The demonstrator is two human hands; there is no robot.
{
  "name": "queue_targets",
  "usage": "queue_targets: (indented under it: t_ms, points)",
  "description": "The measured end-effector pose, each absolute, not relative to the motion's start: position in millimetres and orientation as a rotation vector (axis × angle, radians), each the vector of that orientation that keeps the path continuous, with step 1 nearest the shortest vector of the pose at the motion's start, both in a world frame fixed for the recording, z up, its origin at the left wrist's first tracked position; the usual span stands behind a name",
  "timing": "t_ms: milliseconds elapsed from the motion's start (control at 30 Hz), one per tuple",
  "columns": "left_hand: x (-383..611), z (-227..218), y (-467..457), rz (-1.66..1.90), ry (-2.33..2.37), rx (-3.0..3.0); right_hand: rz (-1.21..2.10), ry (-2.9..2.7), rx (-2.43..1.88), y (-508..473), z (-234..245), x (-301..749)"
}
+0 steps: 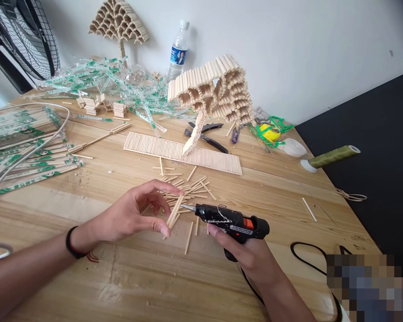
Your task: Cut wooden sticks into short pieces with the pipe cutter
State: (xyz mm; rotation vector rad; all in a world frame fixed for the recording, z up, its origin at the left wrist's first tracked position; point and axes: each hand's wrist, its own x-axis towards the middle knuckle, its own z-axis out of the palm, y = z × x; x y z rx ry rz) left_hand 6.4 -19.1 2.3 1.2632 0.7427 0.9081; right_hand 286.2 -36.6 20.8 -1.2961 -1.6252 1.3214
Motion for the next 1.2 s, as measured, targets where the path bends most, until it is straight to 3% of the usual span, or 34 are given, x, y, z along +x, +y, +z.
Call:
queue_targets:
  t_ms: [733,1200]
  points:
    - [6.1,3.0,-20.1,0.911,0.729,1.283,1.221,-1.595,-1.347,-35.3,17.4,287.2]
    - [5.8,3.3,-19.2,0.911,0.742,1.290,1.323,-1.661,-1.241,-34.9,23.8,288.3]
